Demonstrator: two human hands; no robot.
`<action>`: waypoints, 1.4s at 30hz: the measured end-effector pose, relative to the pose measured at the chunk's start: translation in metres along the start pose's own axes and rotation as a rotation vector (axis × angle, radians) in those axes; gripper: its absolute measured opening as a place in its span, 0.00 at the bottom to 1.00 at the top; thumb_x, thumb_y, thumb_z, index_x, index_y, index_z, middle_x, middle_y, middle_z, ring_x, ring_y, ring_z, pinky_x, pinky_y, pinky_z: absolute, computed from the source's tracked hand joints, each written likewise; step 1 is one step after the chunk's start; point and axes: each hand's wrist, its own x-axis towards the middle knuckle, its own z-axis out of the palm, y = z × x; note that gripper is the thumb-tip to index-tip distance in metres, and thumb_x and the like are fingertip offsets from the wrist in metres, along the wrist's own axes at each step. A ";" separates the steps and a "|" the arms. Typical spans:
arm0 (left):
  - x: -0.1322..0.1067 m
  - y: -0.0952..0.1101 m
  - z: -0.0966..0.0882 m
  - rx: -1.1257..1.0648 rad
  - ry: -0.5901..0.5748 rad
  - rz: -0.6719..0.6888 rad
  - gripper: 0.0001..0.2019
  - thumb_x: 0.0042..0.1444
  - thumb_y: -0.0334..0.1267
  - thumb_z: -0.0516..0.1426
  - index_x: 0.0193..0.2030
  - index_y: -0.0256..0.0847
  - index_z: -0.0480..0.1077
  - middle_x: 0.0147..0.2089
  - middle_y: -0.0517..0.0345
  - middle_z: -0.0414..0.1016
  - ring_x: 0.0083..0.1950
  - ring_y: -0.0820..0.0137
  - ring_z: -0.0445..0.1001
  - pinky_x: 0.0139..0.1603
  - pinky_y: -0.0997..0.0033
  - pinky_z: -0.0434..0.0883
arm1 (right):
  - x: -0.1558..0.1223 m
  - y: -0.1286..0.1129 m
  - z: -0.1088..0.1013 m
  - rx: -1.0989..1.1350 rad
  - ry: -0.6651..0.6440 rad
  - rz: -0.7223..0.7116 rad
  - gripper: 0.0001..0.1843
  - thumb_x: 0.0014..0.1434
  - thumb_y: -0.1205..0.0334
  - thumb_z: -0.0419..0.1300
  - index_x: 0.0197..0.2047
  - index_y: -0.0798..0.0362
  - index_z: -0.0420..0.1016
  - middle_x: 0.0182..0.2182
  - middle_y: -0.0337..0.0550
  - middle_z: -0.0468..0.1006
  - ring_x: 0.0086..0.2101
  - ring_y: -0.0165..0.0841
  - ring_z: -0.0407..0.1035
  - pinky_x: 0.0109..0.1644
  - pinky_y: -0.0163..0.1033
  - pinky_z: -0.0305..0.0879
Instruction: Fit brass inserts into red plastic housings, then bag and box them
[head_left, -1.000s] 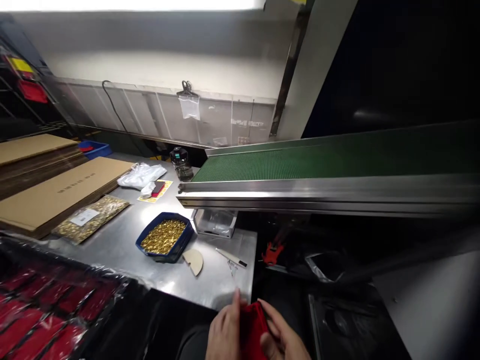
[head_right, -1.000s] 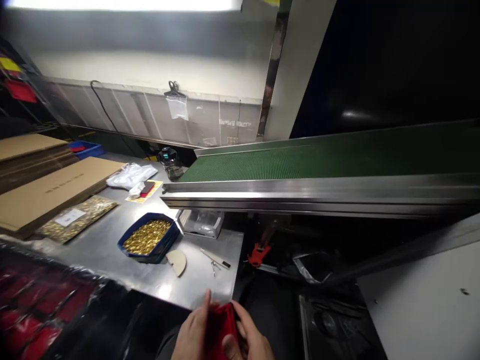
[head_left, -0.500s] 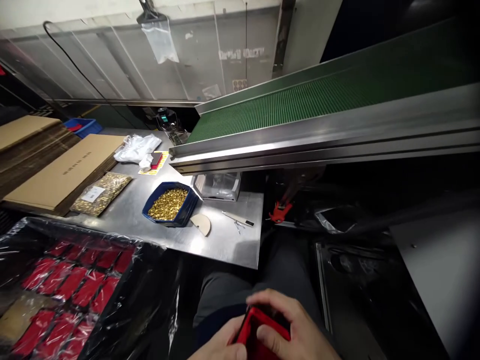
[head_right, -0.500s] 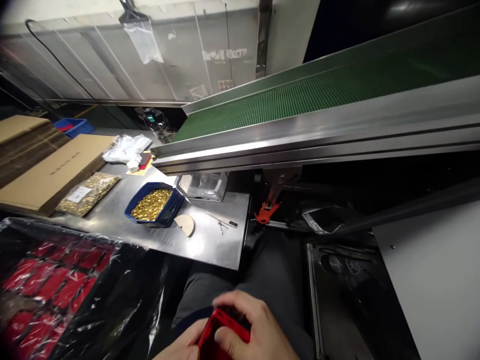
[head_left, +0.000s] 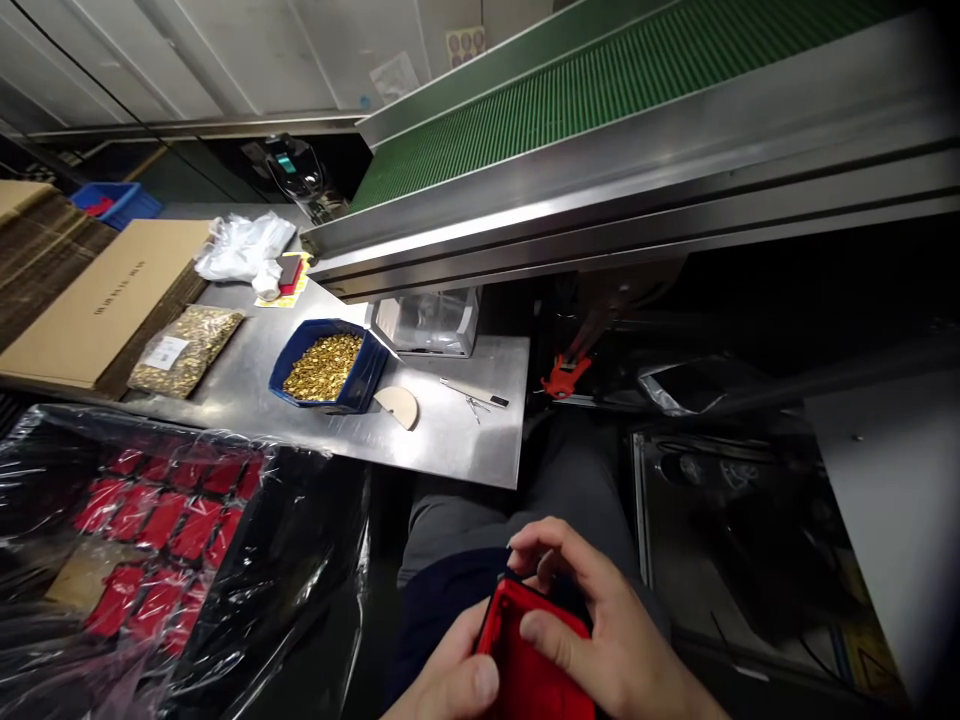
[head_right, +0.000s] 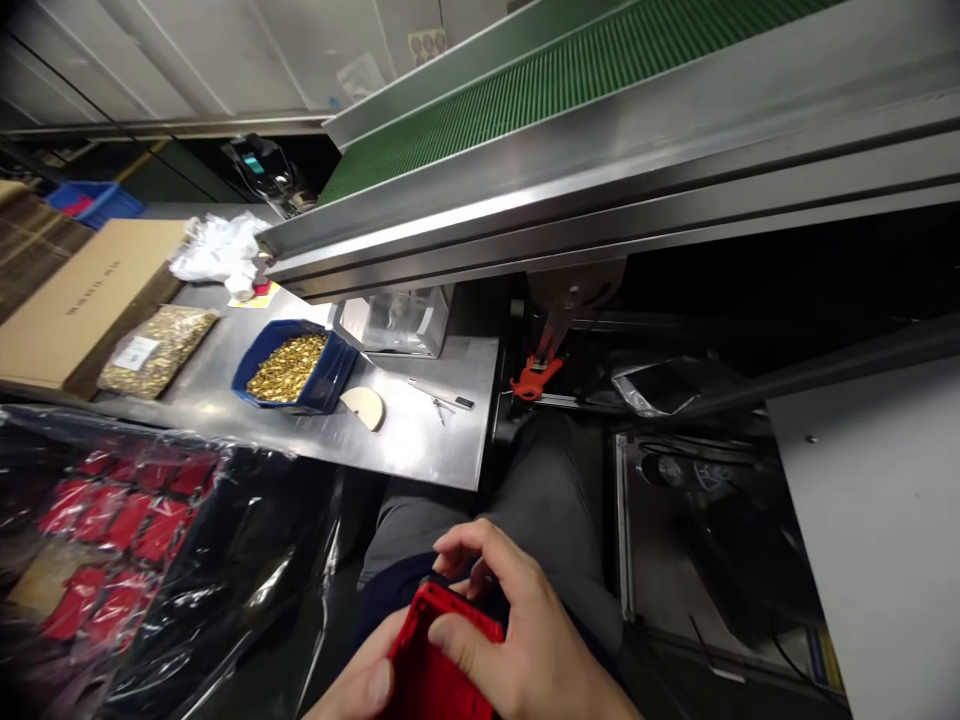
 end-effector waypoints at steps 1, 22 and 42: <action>0.001 0.001 0.001 0.008 -0.014 0.011 0.33 0.59 0.54 0.61 0.67 0.41 0.65 0.66 0.40 0.69 0.68 0.41 0.66 0.70 0.37 0.55 | 0.000 0.001 -0.001 -0.002 -0.007 -0.003 0.21 0.60 0.63 0.64 0.56 0.43 0.69 0.47 0.40 0.75 0.45 0.35 0.71 0.52 0.39 0.68; 0.015 0.015 -0.001 -0.041 -0.064 -0.119 0.40 0.46 0.56 0.71 0.64 0.40 0.70 0.61 0.40 0.74 0.66 0.43 0.69 0.68 0.46 0.59 | -0.001 0.014 0.003 0.124 0.163 0.034 0.18 0.56 0.59 0.72 0.48 0.44 0.74 0.34 0.32 0.71 0.36 0.28 0.69 0.46 0.32 0.67; 0.018 0.016 0.001 -0.015 -0.103 -0.103 0.45 0.46 0.59 0.70 0.68 0.43 0.65 0.66 0.40 0.68 0.68 0.43 0.65 0.70 0.45 0.56 | -0.003 0.012 0.007 0.062 0.239 0.059 0.14 0.53 0.57 0.73 0.38 0.48 0.73 0.30 0.32 0.67 0.34 0.29 0.67 0.41 0.32 0.65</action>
